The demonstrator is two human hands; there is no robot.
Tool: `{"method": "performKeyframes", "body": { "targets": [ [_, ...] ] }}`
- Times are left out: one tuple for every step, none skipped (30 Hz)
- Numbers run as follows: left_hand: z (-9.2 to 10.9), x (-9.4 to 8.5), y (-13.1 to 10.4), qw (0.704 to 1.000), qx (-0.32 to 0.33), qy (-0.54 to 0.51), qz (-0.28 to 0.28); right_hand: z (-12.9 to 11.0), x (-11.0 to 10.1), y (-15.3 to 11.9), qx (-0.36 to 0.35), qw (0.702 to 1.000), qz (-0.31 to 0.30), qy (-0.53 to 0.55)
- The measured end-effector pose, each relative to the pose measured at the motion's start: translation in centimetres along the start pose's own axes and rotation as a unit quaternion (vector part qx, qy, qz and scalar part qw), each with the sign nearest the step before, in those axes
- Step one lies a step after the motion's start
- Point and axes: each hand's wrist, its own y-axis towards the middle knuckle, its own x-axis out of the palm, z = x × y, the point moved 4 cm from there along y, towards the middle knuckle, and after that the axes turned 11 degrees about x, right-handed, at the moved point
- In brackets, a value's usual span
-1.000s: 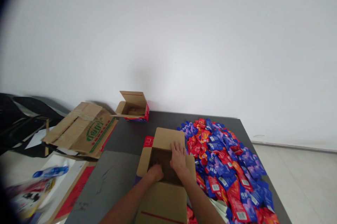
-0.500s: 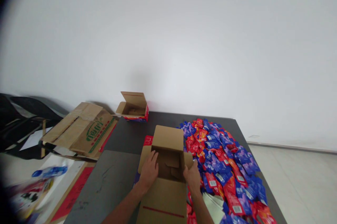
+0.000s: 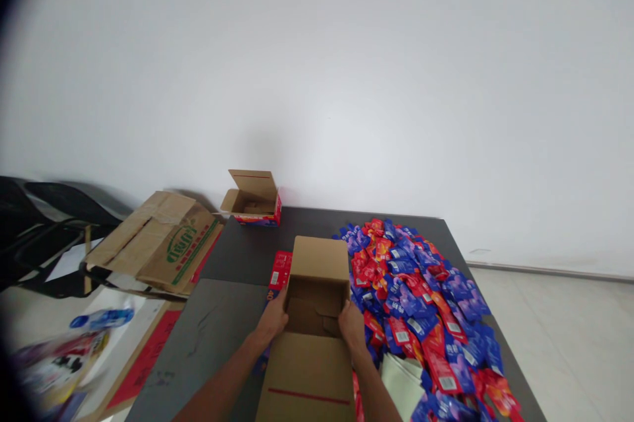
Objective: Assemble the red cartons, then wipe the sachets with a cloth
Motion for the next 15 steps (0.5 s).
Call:
{"method": "performKeyframes", "body": {
  "targets": [
    [0.0, 0.0, 0.0, 1.0, 0.003, 0.001, -0.004, -0.1, 0.2, 0.1, 0.006, 1.0, 0.001, 0.005],
    [-0.2, 0.0, -0.1, 1.0, 0.006, -0.002, -0.006, -0.2, 0.4, 0.2, 0.012, 1.0, 0.002, 0.01],
    [-0.4, 0.1, 0.0, 1.0, 0.01, -0.008, -0.005, -0.2, 0.5, 0.3, 0.013, 1.0, 0.002, 0.015],
    [-0.7, 0.3, 0.1, 1.0, 0.015, -0.021, -0.002, -0.2, 0.6, 0.4, 0.013, 1.0, 0.001, 0.019],
    [-1.0, 0.4, 0.2, 0.999, 0.022, -0.039, 0.004, -0.2, 0.6, 0.5, 0.013, 1.0, 0.0, 0.023],
    [-1.4, 0.6, 0.3, 0.997, 0.032, -0.063, 0.015, -0.2, 0.7, 0.5, 0.012, 1.0, -0.001, 0.027],
    [-1.7, 0.8, 0.4, 0.995, 0.046, -0.089, 0.03, -0.1, 0.7, 0.5, 0.012, 0.999, -0.003, 0.03],
    [-2.0, 1.0, 0.5, 0.99, 0.059, -0.117, 0.045, 0.0, 0.7, 0.4, 0.012, 0.999, -0.005, 0.034],
    [-2.3, 1.2, 0.6, 0.985, 0.068, -0.144, 0.059, 0.1, 0.7, 0.3, 0.01, 0.999, -0.008, 0.037],
    [-2.5, 1.3, 0.7, 0.98, 0.074, -0.169, 0.072, 0.3, 0.6, 0.1, 0.008, 0.999, -0.012, 0.042],
    [-2.7, 1.4, 0.7, 0.975, 0.078, -0.192, 0.085, 0.5, 0.6, 0.0, 0.004, 0.999, -0.016, 0.046],
    [-2.8, 1.3, 0.7, 0.968, 0.081, -0.214, 0.1, 0.8, 0.6, -0.2, 0.0, 0.999, -0.02, 0.049],
    [-2.9, 1.2, 0.7, 0.961, 0.082, -0.236, 0.116, 1.1, 0.7, -0.4, -0.007, 0.998, -0.025, 0.057],
    [-3.0, 1.0, 0.6, 0.953, 0.081, -0.259, 0.132, 1.5, 0.8, -0.6, -0.015, 0.997, -0.027, 0.067],
    [-3.0, 0.8, 0.4, 0.945, 0.076, -0.283, 0.146, 1.9, 0.9, -0.7, -0.023, 0.996, -0.03, 0.079]
  ]
}}
